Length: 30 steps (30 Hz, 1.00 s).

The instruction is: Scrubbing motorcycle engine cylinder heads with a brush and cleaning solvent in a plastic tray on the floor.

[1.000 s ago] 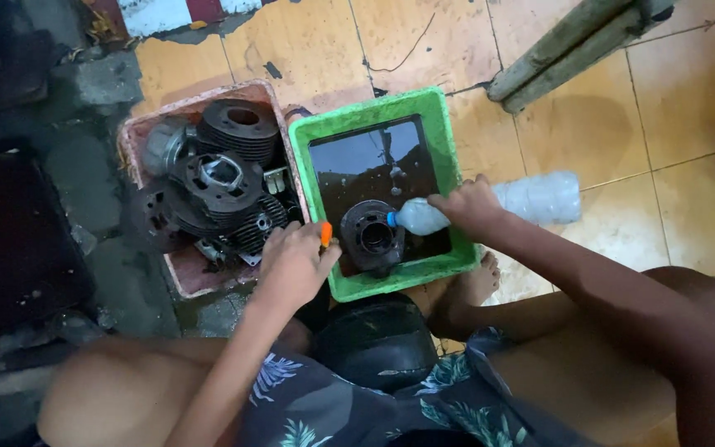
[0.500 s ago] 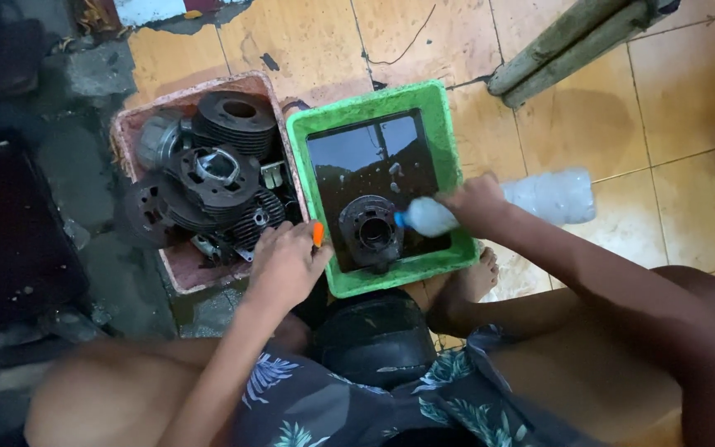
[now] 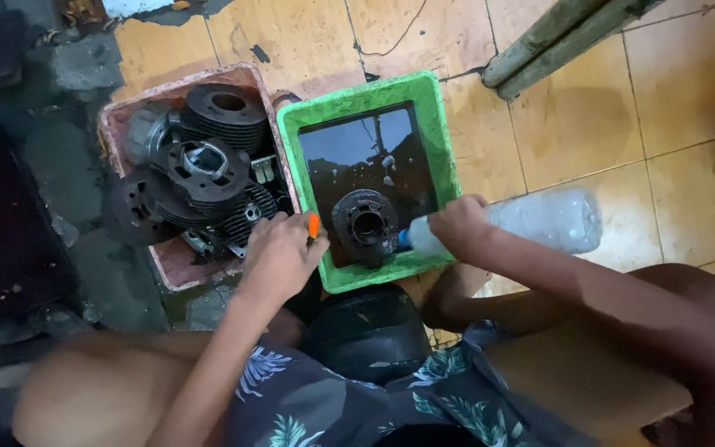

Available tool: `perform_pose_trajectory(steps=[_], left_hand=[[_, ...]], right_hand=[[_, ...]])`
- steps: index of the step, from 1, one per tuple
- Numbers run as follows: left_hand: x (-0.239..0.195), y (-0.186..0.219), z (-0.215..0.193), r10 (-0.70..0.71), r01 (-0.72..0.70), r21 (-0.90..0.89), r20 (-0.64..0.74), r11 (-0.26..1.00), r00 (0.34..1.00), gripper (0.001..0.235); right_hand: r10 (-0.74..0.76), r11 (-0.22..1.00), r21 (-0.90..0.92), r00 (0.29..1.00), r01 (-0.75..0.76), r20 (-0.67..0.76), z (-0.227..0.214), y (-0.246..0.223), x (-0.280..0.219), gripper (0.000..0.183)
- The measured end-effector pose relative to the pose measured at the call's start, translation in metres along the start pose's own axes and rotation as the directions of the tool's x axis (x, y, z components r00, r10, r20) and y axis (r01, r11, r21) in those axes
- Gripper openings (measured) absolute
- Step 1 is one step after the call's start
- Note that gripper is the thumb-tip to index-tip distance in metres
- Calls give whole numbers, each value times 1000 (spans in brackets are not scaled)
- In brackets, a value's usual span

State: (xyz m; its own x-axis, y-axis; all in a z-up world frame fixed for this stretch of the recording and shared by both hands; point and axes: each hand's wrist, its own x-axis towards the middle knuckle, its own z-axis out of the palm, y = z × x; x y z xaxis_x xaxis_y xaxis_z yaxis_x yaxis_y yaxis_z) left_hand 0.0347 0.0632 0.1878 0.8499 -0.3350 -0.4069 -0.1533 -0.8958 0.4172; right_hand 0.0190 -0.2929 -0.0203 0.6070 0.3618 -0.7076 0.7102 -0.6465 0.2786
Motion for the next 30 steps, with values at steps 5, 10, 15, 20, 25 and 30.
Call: perform_pose_trajectory(steps=[5,10,15,20,25,30], left_hand=[[2,3,-5,-20,20,3,22,1000,1000,32],[1,7,-15,-14,13,18,55,1000,998,25],[1,7,-21,1,-6,54,82,999,997,23],[1,3,-12,6,-4,-41,34,999,999,22],[6,1,2,-46,47,-169,7,984,999,19],[18,-7,31,-27,24,-274,-6,961,1000,19]], right_hand=[[-88,993,53,973,101,-214,-95,-1,-44,22],[-145,967,189,980,169,-136,-147,32,-66,13],[93,876,481,963,41,-251,-66,111,-44,55],[598,385,922,751,36,-279,-45,133,-60,69],[898,43,931,394,364,-196,-39,104,-30,73],[977,-199,848,168,491,132,65,65,40,90]])
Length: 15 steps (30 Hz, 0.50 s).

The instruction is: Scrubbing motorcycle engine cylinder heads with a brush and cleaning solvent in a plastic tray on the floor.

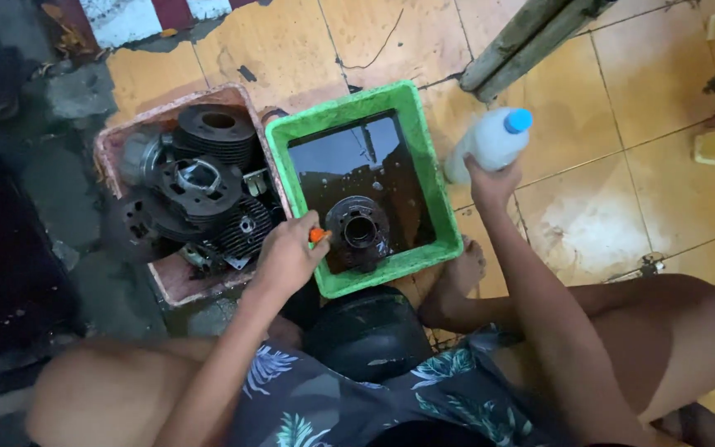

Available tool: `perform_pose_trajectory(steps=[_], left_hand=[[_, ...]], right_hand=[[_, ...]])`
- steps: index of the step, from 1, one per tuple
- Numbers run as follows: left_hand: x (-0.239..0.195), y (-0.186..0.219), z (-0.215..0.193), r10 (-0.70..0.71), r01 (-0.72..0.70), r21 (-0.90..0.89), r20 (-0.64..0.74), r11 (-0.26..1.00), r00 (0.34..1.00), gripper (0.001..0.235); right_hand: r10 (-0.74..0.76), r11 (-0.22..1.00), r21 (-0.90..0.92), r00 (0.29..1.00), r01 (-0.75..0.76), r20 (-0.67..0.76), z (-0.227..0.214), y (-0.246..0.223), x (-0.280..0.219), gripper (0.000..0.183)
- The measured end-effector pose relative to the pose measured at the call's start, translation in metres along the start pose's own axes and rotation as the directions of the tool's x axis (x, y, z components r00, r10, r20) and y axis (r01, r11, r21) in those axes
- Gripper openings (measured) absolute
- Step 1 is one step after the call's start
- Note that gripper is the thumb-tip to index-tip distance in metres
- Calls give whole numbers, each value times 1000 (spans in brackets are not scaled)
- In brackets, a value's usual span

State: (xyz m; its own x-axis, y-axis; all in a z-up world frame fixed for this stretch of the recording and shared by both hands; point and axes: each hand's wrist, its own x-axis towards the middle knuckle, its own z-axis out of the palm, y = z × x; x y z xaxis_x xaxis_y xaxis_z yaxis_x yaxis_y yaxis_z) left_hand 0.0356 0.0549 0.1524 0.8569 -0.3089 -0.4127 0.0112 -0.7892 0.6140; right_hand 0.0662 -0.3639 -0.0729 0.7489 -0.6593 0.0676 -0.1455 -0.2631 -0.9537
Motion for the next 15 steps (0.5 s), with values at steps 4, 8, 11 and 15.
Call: perform_pose_trajectory(steps=[4,8,11,15], left_hand=[[2,4,11,-5,5,-28,1,1000,1000,18],[6,5,21,14,-15,-38,-21,999,1000,17],[8,0,33,43,-44,-16,-30,999,999,19],[11,-1,44,162,-165,-76,-48,983,986,17]], right_hand=[[-5,998,-69,1000,4,-12,-14,-10,-10,90],[176,981,-85,984,-173,26,-13,-89,-40,107],[479,806,-380,877,-453,-29,-12,-67,-88,114],[546,812,-455,749,-365,374,10,-143,-153,91]])
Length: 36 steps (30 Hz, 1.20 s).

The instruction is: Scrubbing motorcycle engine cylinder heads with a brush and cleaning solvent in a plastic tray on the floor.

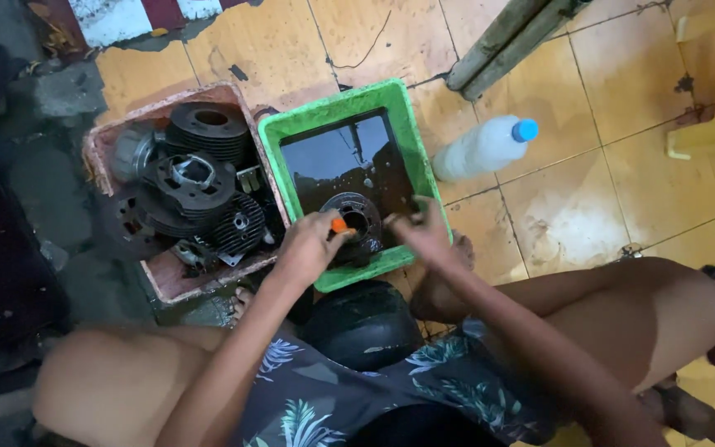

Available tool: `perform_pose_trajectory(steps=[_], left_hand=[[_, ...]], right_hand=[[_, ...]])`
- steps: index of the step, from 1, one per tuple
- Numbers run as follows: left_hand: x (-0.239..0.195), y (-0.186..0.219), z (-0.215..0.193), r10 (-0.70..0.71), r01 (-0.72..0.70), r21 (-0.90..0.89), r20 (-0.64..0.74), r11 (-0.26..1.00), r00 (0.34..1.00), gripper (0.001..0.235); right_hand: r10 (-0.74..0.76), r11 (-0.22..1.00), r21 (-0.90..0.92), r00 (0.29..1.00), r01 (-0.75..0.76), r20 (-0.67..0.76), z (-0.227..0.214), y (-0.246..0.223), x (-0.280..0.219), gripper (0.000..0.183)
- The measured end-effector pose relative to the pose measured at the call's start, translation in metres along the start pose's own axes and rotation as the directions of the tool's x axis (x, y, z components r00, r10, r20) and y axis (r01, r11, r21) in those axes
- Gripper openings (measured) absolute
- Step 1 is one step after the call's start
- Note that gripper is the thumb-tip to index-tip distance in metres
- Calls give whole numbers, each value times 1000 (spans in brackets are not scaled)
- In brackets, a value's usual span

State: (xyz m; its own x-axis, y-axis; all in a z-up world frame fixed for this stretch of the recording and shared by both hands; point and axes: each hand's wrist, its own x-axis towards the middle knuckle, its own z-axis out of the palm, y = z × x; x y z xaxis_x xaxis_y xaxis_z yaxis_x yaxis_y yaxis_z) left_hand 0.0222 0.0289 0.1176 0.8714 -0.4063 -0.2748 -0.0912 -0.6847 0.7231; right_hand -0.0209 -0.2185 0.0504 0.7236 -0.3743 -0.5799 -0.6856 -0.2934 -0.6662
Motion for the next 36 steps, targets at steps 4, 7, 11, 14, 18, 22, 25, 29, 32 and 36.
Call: perform_pose_trajectory(steps=[4,7,11,14,18,22,25,29,32,36], left_hand=[[-1,-5,24,148,-148,-22,-8,989,989,20],[-9,9,27,247,-252,-167,-50,953,968,18],[-12,21,32,18,-62,-359,-123,931,992,14],[-13,18,41,-154,87,-479,-103,874,983,36],[-17,15,26,-13,12,-113,-5,993,1000,46],[-23,-48,92,64,-147,402,212,904,975,56],[-18,-56,112,108,-263,524,307,810,946,67],[-15,-68,125,47,-217,550,307,806,950,68],[-14,-84,145,30,-206,559,307,803,951,71],[-12,-88,149,21,-225,613,322,757,946,76]], right_hand=[[-593,784,71,712,616,375,-10,-66,-51,106],[-680,670,69,574,739,457,-6,-88,-69,54],[-648,739,95,665,667,371,3,-61,-48,22],[-634,764,90,718,639,288,11,-42,-14,13],[-569,822,116,812,558,128,13,-41,51,13],[-487,873,77,850,482,202,8,-44,51,18],[-409,909,55,860,412,306,12,-40,56,25],[-463,837,-78,776,542,428,12,-45,64,23],[-471,756,-188,721,627,508,9,-52,61,19],[-473,728,-227,713,647,518,1,-63,71,16]])
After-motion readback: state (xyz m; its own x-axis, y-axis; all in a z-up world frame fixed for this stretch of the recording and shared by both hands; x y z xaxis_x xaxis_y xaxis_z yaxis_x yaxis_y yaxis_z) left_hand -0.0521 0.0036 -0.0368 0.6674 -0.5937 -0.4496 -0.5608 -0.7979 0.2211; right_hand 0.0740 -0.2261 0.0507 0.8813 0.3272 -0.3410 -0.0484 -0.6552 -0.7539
